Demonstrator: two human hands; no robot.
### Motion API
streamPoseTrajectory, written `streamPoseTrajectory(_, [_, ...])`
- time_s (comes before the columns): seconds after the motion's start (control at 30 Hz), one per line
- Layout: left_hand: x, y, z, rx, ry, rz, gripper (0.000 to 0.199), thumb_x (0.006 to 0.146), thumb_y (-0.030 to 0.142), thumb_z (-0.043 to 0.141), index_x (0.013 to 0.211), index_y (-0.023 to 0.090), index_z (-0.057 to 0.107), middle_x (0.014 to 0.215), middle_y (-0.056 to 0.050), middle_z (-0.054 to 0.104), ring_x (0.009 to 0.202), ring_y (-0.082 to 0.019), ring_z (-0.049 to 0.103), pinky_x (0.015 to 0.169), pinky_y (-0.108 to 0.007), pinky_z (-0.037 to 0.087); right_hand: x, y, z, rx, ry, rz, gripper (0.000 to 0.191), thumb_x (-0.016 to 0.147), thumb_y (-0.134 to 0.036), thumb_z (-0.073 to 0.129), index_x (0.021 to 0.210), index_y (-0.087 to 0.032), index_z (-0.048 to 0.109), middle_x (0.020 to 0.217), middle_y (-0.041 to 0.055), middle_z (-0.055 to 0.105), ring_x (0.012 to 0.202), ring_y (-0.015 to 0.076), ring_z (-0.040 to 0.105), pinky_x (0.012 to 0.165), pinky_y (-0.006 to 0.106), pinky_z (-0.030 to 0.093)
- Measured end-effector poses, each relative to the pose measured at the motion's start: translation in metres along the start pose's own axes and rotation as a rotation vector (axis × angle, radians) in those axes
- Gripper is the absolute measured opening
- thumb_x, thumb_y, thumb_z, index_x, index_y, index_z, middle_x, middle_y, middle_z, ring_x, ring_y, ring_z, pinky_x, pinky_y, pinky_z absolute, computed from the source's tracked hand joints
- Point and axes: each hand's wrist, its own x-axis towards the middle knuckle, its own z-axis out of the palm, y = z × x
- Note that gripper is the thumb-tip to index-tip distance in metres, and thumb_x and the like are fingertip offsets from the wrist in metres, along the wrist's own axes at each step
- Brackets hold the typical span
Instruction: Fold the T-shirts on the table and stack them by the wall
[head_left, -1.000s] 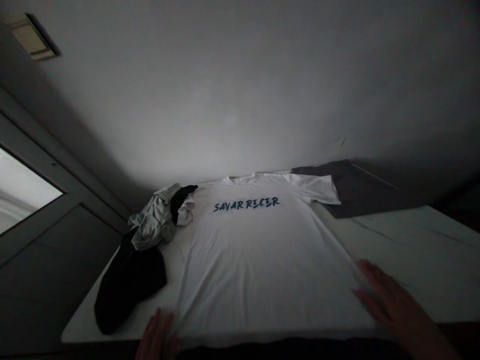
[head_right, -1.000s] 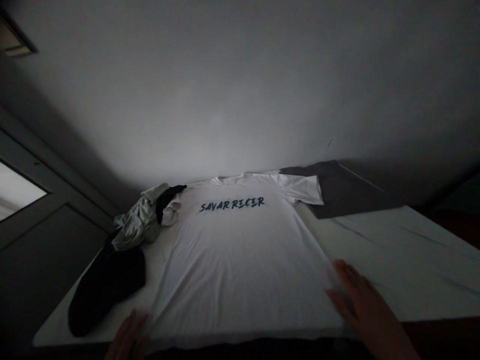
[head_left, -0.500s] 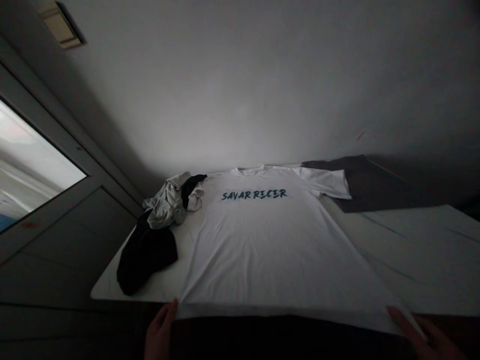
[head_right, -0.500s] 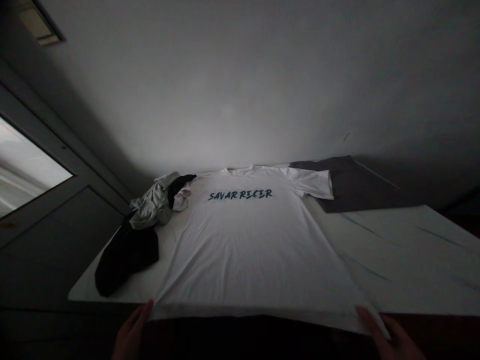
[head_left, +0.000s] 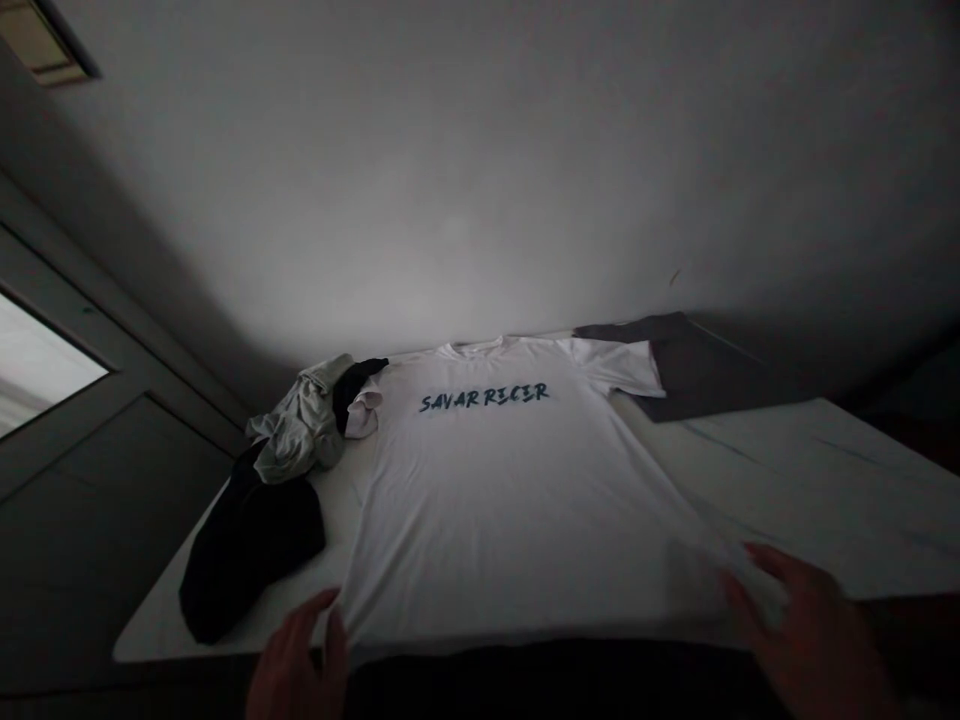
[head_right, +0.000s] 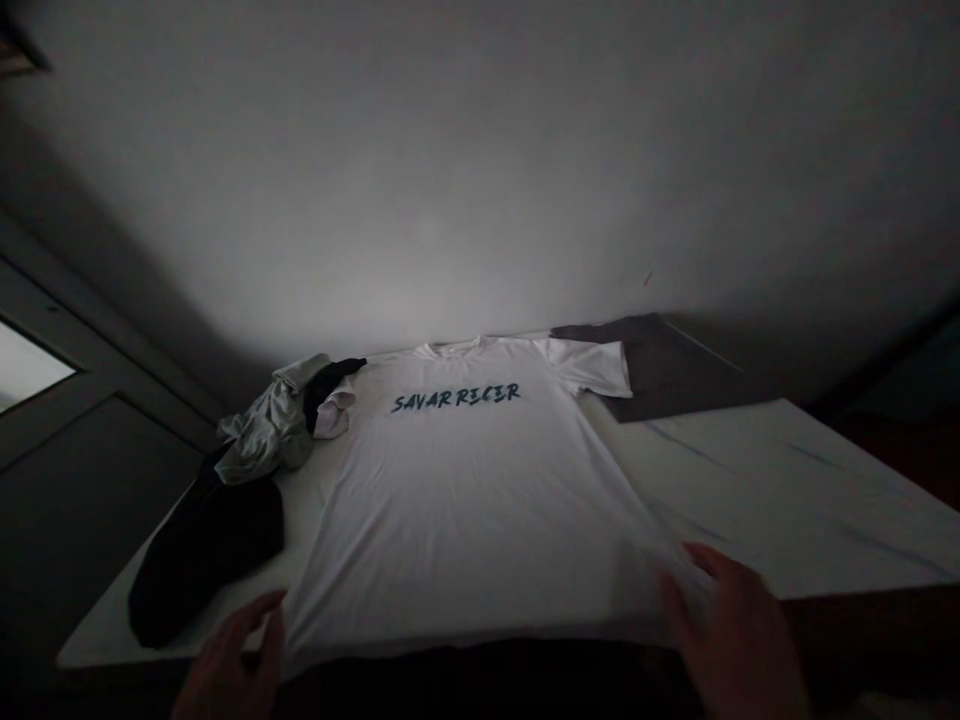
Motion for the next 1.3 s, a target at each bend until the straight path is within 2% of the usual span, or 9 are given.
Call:
streamPoseTrajectory(0.17, [0.057, 0.079, 0.073, -0.102, -0.176, 0.372, 0.051, 0.096, 0.039, 0.031, 0.141, 0.018, 0.042, 0.150, -0.011, 0.045, 0.141, -0.023, 0.038, 0.114, -0.046, 0.036, 0.058, -0.164, 0.041, 0.177, -0.194, -0.256, 0.053, 0.098, -0.045, 0.027, 0.141, -0.018, 0.043, 0.148, 0.0168, 0.043, 0.138, 0.0330, 0.038, 0.109, 0.053, 0.038])
streamPoseTrajectory(0.27, [0.081, 0.076, 0.104, -0.006, -0.281, 0.446, 0.055, 0.097, 0.034, 0.027, 0.149, 0.016, 0.031, 0.155, -0.012, 0.038, 0.145, -0.022, 0.031, 0.116, -0.047, 0.034, 0.075, -0.197, 0.067, 0.157, -0.416, -0.288, 0.059, 0.098, -0.047, 0.033, 0.148, -0.016, 0.037, 0.158, 0.0147, 0.027, 0.145, 0.0322, 0.027, 0.115, 0.056, 0.029])
streamPoseTrajectory(0.37, [0.091, 0.039, 0.105, 0.138, -0.218, 0.531, 0.056, 0.098, 0.034, 0.025, 0.152, 0.021, 0.026, 0.155, -0.008, 0.038, 0.145, -0.022, 0.030, 0.116, -0.045, 0.033, 0.074, -0.167, 0.070, 0.096, -0.433, -0.254, 0.062, 0.097, -0.051, 0.035, 0.150, -0.019, 0.035, 0.158, 0.0130, 0.028, 0.145, 0.0314, 0.026, 0.116, 0.057, 0.025])
streamPoseTrajectory(0.5, [0.092, -0.007, 0.084, 0.317, -0.151, 0.568, 0.053, 0.098, 0.037, 0.023, 0.150, 0.029, 0.030, 0.158, -0.002, 0.031, 0.147, -0.025, 0.024, 0.116, -0.050, 0.031, 0.056, -0.076, 0.053, -0.048, -0.262, -0.217, 0.062, 0.097, -0.055, 0.031, 0.149, -0.022, 0.038, 0.156, 0.0102, 0.033, 0.145, 0.0300, 0.027, 0.116, 0.054, 0.027])
streamPoseTrajectory(0.67, [0.093, -0.005, 0.059, 0.446, -0.172, 0.471, 0.051, 0.098, 0.038, 0.023, 0.147, 0.031, 0.038, 0.160, -0.004, 0.027, 0.148, -0.031, 0.018, 0.115, -0.055, 0.028, 0.039, 0.000, 0.036, -0.180, -0.128, -0.206, 0.061, 0.098, -0.052, 0.030, 0.150, -0.021, 0.037, 0.154, 0.0101, 0.037, 0.143, 0.0329, 0.030, 0.110, 0.056, 0.035])
streamPoseTrajectory(0.83, [0.066, 0.048, 0.065, 0.447, -0.025, 0.491, 0.052, 0.097, 0.037, 0.029, 0.138, 0.017, 0.053, 0.155, -0.016, 0.036, 0.146, -0.037, 0.023, 0.114, -0.057, 0.028, 0.033, -0.041, 0.043, -0.159, 0.017, -0.173, 0.067, 0.098, -0.047, 0.033, 0.156, -0.017, 0.016, 0.158, 0.0146, 0.027, 0.146, 0.0399, 0.015, 0.108, 0.065, 0.033])
streamPoseTrajectory(1.0, [0.020, 0.091, 0.096, 0.333, -0.012, 0.707, 0.053, 0.097, 0.031, 0.035, 0.149, 0.025, 0.033, 0.155, -0.008, 0.039, 0.142, -0.027, 0.035, 0.110, -0.047, 0.038, 0.025, -0.119, 0.050, 0.006, -0.182, -0.430, 0.069, 0.098, -0.044, 0.038, 0.157, -0.027, 0.007, 0.159, 0.0073, 0.025, 0.144, 0.0277, 0.030, 0.109, 0.049, 0.040])
streamPoseTrajectory(1.1, [0.008, 0.071, 0.093, 0.359, 0.026, 0.750, 0.058, 0.096, 0.032, 0.038, 0.152, 0.031, 0.023, 0.155, -0.003, 0.039, 0.140, -0.025, 0.039, 0.106, -0.044, 0.041, 0.021, -0.118, 0.045, -0.009, -0.231, -0.550, 0.069, 0.096, -0.048, 0.044, 0.156, -0.032, 0.013, 0.156, 0.0043, 0.033, 0.139, 0.0253, 0.039, 0.106, 0.047, 0.043])
streamPoseTrajectory(1.3, [0.012, -0.039, 0.045, 0.483, -0.163, 0.584, 0.057, 0.094, 0.043, 0.040, 0.149, 0.036, 0.028, 0.152, -0.001, 0.043, 0.136, -0.027, 0.045, 0.099, -0.045, 0.047, 0.006, -0.036, 0.045, -0.050, -0.158, -0.489, 0.068, 0.091, -0.050, 0.045, 0.154, -0.037, 0.021, 0.153, 0.0034, 0.038, 0.133, 0.0314, 0.047, 0.099, 0.054, 0.046])
